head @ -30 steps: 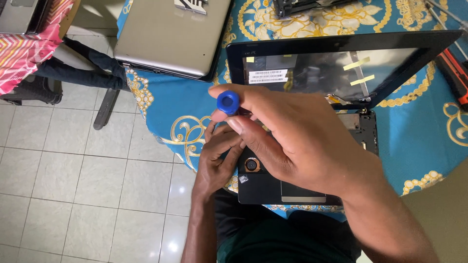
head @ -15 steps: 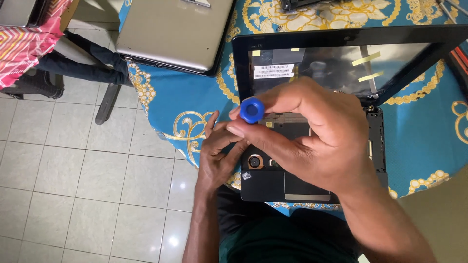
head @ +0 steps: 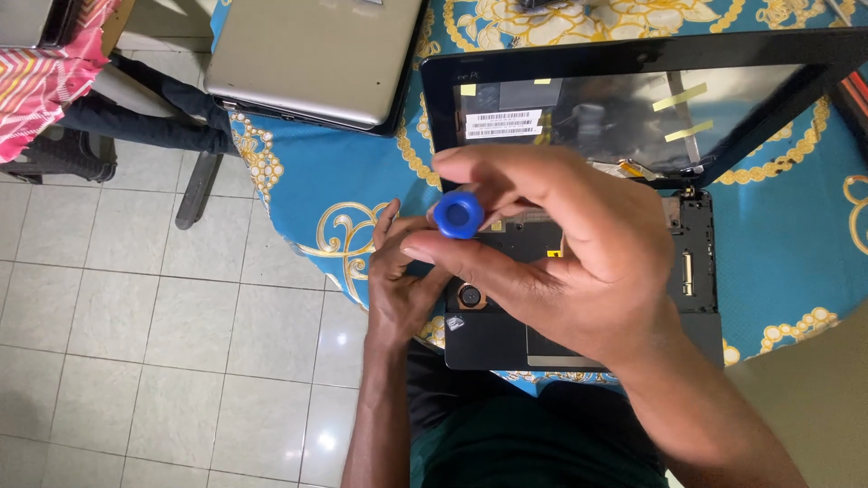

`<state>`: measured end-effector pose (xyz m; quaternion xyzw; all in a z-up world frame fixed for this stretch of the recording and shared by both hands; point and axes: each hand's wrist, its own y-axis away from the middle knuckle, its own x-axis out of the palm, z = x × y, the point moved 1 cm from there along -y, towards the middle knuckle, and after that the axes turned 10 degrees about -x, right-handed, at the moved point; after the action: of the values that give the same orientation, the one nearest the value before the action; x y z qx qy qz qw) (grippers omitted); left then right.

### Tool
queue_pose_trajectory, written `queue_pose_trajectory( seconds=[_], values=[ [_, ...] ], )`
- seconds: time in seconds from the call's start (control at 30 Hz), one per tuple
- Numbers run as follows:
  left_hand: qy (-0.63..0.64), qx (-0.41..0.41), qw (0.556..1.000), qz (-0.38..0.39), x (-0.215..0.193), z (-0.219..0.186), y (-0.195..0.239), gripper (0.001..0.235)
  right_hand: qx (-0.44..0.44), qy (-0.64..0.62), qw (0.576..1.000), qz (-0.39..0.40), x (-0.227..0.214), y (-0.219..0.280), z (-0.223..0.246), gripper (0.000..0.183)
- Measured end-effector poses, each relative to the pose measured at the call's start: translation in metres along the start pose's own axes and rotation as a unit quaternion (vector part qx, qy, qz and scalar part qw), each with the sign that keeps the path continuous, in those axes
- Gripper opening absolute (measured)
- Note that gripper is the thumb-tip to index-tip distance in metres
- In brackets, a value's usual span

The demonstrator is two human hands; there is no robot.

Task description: The person uses a screwdriver to remove screws from the internal chassis of a disassembled laptop. They carefully unscrew fasteners near the hinge and motherboard area, placing the removed screws on the table.

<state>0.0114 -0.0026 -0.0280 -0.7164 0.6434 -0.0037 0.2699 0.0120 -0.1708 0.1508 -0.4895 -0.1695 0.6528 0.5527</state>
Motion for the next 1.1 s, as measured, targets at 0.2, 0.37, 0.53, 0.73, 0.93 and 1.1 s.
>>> queue_pose_trajectory(
  seconds=[0.2,0.37,0.53,0.73,0.93,1.1],
  values=[
    [0.009,-0.04,0.999,0.034,-0.001,-0.005,0.0,0.033,-0.032,-0.071,0.996,0.047,-0.003,-0.007,-0.003,0.015],
    [0.048,-0.036,0.994,0.097,-0.01,-0.033,-0.003,0.018,-0.062,-0.038,0.989,0.129,-0.003,-0.01,-0.005,0.022],
    [0.019,-0.026,0.997,0.067,-0.006,-0.03,-0.005,0.025,-0.073,-0.068,0.986,0.134,0.0,-0.001,-0.011,0.032],
    [-0.004,0.0,1.0,0.028,-0.002,-0.005,0.001,0.011,-0.047,-0.031,0.998,0.009,0.004,0.007,-0.006,0.039],
    [-0.013,-0.031,0.999,0.011,0.001,-0.006,-0.001,0.022,0.022,-0.147,0.988,-0.03,0.008,0.006,0.0,0.046],
    [0.03,-0.112,0.993,0.035,-0.005,-0.016,0.001,0.014,-0.073,-0.096,0.992,0.027,0.009,-0.001,-0.004,0.011]
  ],
)
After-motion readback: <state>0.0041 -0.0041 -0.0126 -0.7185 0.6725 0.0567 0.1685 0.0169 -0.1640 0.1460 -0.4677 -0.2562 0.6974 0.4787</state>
